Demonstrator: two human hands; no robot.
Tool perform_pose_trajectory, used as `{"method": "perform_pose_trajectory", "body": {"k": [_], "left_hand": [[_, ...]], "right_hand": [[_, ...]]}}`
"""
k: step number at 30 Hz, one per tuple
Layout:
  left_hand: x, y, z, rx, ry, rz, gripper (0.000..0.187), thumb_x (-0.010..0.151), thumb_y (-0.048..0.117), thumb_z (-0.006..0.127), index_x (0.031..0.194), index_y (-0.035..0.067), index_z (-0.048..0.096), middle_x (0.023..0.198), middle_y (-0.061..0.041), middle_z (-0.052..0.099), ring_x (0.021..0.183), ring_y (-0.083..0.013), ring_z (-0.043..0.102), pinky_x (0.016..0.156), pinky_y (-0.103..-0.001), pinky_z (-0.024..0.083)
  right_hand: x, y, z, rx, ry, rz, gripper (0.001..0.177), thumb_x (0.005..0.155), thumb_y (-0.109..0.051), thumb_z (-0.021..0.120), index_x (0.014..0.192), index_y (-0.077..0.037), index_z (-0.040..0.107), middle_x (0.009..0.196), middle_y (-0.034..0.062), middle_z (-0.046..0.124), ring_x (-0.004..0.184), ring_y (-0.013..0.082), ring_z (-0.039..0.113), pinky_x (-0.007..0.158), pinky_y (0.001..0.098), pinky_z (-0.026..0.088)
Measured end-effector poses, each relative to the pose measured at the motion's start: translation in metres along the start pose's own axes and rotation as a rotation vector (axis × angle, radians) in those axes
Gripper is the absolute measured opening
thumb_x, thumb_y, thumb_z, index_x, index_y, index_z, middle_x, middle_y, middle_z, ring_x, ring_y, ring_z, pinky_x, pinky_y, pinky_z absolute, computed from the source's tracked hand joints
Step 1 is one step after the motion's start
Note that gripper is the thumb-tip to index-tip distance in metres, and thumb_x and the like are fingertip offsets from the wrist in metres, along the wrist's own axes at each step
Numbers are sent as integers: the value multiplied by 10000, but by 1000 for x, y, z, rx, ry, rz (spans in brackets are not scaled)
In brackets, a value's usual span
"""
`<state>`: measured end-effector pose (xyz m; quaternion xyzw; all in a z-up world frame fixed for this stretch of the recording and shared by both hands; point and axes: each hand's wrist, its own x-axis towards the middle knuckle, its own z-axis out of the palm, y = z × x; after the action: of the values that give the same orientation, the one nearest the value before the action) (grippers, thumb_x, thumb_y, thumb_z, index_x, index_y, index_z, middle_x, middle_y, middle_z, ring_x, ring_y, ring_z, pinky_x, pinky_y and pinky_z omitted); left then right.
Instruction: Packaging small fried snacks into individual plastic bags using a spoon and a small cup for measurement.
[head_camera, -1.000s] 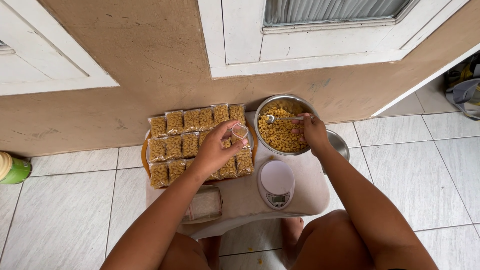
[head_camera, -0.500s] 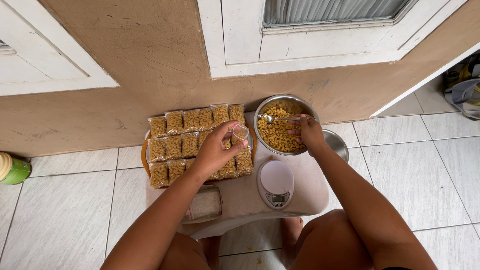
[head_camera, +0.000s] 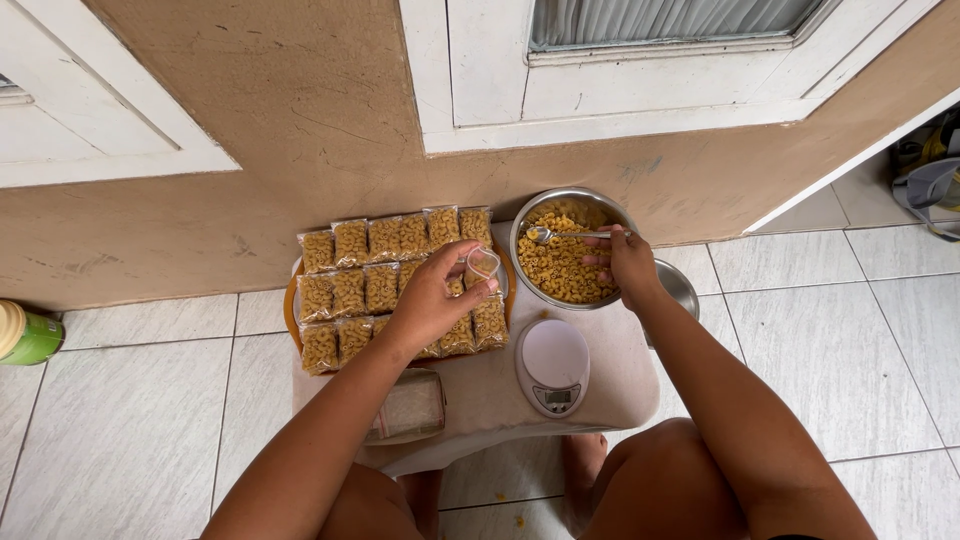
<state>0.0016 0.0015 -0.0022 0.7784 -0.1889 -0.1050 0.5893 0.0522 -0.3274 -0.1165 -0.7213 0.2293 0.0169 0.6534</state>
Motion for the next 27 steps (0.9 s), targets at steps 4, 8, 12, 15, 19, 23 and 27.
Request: {"method": "perform_pose_trajectory", "body": {"k": [4, 8, 12, 15, 19, 23, 27], "left_hand": [[0, 1, 0, 1, 6, -1, 546, 934, 76, 695, 1417, -22, 459, 1334, -313, 540, 1234, -569, 543, 972, -633, 558], [-1, 3, 0, 14, 11, -1, 546, 930, 68, 699, 1412, -27, 462, 1334, -315, 537, 1223, -562, 553, 948, -601, 586], [0, -2, 1, 15, 2, -11, 546, 936, 84, 698, 1416, -21, 460, 1351, -302, 534, 1234, -551, 552, 923, -562, 614], [2, -7, 2, 4, -1, -29, 551, 945, 116, 695, 1423, -19, 457, 1362, -294, 535, 1248, -545, 548, 908, -537, 622], [0, 0, 2, -25, 23, -45, 550, 941, 92, 690, 1425, -31, 458, 1368, -315, 529, 1237, -546, 552, 887, -513, 636], [1, -4, 4, -29, 28, -48, 550, 946, 101, 688, 1425, -35, 454, 1390, -323, 509, 1227, -523, 571, 866, -477, 650], [1, -2, 3, -62, 36, -51, 551, 940, 91, 696, 1421, -30, 457, 1384, -317, 513, 1225, -517, 574, 854, -464, 656]], "right_hand": [[-3, -11, -3, -20, 34, 3, 387, 1122, -318, 299, 1241, -87, 586, 1089, 90, 759, 814, 157, 769, 484, 172, 557], [-19, -34, -3, 21, 78, -58, 384, 1114, -322, 302, 1185, -98, 606, 1030, 73, 758, 808, 144, 758, 490, 168, 526], [-59, -74, 7, 17, 71, -199, 367, 1115, -303, 303, 1145, -101, 607, 971, 78, 746, 812, 148, 739, 516, 187, 491], [-91, -98, 17, 23, 52, -294, 369, 1122, -291, 304, 1132, -89, 613, 955, 96, 737, 821, 167, 731, 530, 205, 472], [-120, -109, 26, 36, 30, -402, 356, 1137, -254, 306, 1137, -50, 598, 932, 140, 720, 822, 198, 721, 538, 216, 454], [-134, -103, 32, -134, -31, -845, 310, 1123, -135, 364, 1103, 12, 636, 848, 195, 740, 771, 287, 747, 585, 284, 519], [-134, -97, 27, -260, -39, -1109, 289, 1088, -87, 412, 1094, 6, 686, 855, 168, 778, 770, 307, 771, 682, 355, 584]]}}
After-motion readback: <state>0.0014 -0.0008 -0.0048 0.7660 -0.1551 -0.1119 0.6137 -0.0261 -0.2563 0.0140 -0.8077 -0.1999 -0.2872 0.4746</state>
